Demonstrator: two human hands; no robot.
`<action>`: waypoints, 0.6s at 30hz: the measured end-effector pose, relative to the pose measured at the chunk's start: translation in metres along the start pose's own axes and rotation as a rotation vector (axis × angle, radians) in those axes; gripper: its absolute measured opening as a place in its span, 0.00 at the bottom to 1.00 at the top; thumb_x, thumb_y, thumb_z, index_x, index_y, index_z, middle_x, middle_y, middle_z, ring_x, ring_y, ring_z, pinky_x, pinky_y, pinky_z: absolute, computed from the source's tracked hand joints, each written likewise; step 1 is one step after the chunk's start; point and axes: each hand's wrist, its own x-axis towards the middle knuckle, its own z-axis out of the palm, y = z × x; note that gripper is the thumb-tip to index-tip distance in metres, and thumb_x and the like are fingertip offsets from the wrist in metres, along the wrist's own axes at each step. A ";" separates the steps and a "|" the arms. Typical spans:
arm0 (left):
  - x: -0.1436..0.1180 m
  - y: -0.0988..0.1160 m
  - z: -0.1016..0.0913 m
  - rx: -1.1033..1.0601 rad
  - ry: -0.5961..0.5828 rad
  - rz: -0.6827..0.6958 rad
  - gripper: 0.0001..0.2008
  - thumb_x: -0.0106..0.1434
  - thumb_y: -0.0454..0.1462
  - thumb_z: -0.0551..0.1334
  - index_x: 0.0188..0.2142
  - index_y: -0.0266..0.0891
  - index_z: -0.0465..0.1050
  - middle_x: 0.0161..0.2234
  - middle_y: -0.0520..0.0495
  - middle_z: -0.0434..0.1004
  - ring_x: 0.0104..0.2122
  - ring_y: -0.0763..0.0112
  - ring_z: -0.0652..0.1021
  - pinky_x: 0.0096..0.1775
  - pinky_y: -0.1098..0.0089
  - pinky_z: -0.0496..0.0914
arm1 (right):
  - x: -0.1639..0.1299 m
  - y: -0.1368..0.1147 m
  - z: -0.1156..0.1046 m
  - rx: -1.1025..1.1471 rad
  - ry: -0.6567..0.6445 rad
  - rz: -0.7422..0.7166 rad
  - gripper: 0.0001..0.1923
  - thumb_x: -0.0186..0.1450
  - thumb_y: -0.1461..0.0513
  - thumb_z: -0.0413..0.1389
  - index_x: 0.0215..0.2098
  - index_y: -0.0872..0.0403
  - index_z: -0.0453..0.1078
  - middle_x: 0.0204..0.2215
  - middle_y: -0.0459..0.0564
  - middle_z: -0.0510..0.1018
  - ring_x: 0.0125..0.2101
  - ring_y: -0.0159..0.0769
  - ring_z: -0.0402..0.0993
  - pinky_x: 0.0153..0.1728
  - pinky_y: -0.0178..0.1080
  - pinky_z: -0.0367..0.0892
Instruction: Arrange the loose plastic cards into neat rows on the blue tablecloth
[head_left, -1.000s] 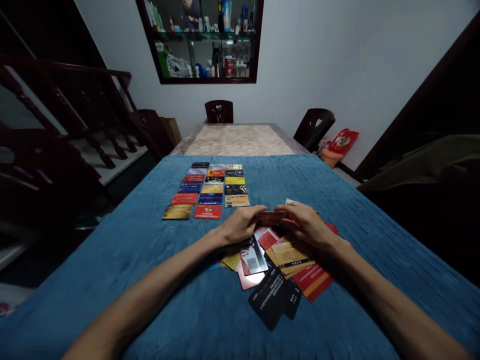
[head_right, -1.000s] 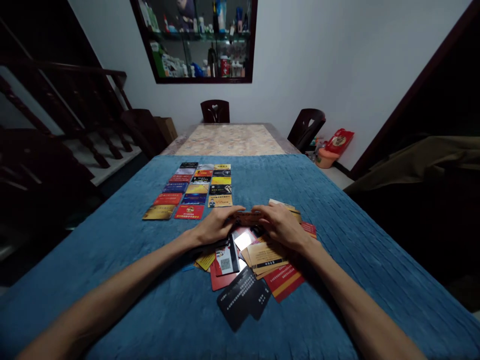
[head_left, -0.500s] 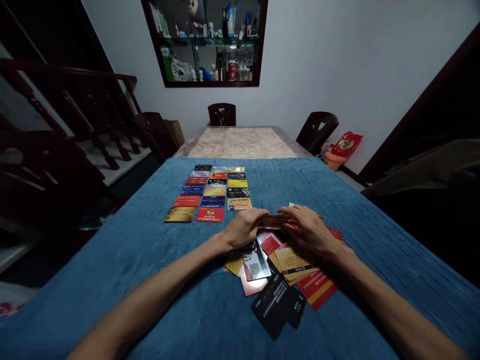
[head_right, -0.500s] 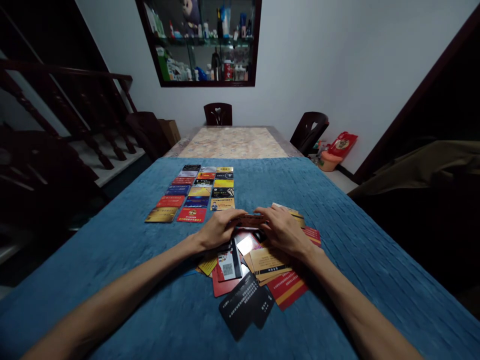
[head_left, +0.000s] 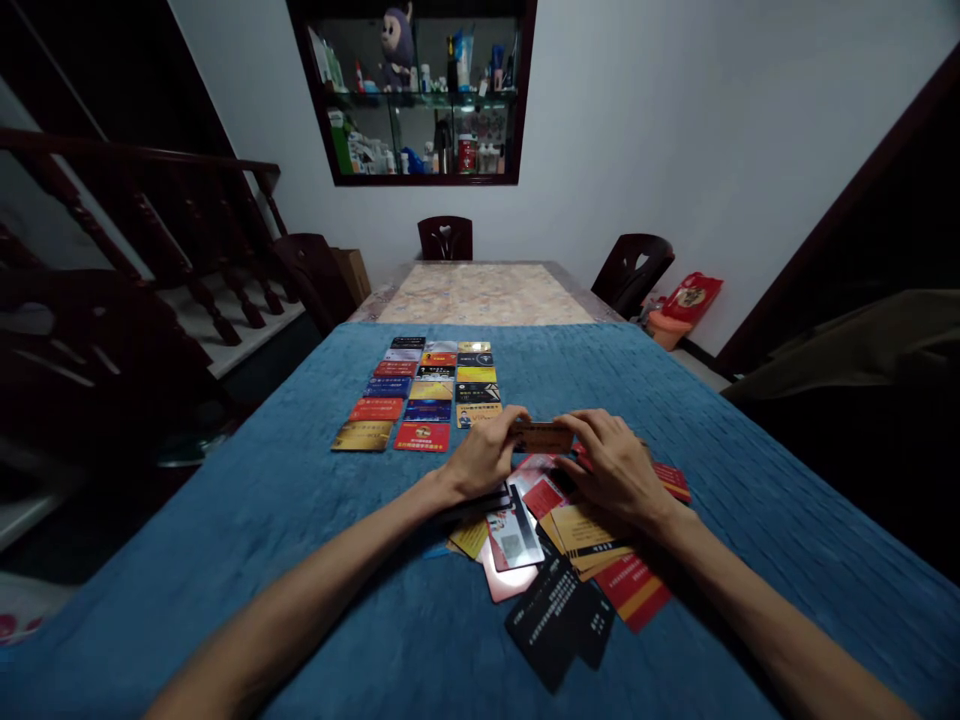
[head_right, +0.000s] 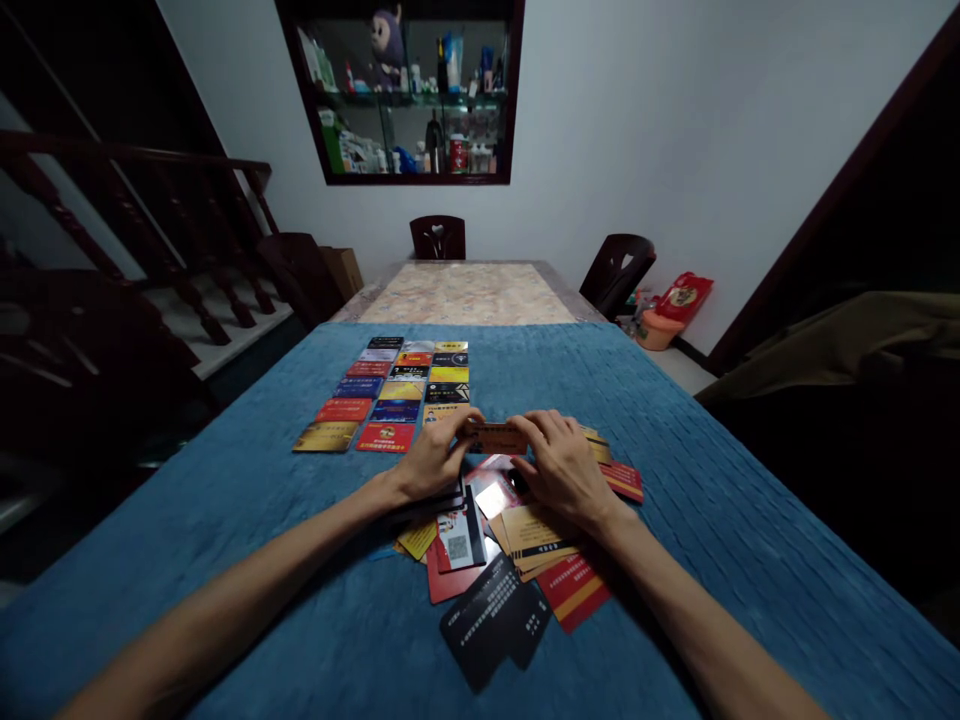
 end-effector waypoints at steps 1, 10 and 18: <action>0.000 0.000 0.000 -0.003 0.004 -0.015 0.14 0.63 0.26 0.55 0.47 0.38 0.66 0.40 0.45 0.77 0.38 0.67 0.78 0.42 0.68 0.72 | 0.000 -0.001 0.001 -0.002 0.007 0.012 0.18 0.68 0.58 0.55 0.55 0.53 0.65 0.46 0.59 0.75 0.43 0.47 0.69 0.41 0.46 0.64; 0.005 -0.004 -0.007 -0.042 0.021 -0.088 0.14 0.61 0.27 0.56 0.46 0.40 0.66 0.37 0.48 0.76 0.36 0.68 0.77 0.40 0.68 0.72 | 0.008 -0.001 0.009 -0.056 0.010 0.048 0.19 0.69 0.56 0.53 0.55 0.54 0.66 0.45 0.61 0.74 0.43 0.49 0.67 0.41 0.47 0.64; 0.012 -0.018 -0.024 0.027 0.073 -0.033 0.18 0.59 0.26 0.60 0.49 0.38 0.67 0.45 0.44 0.75 0.44 0.63 0.76 0.48 0.63 0.72 | 0.039 0.001 0.006 -0.079 -0.072 0.036 0.21 0.66 0.59 0.55 0.57 0.52 0.66 0.46 0.58 0.74 0.45 0.49 0.65 0.40 0.44 0.62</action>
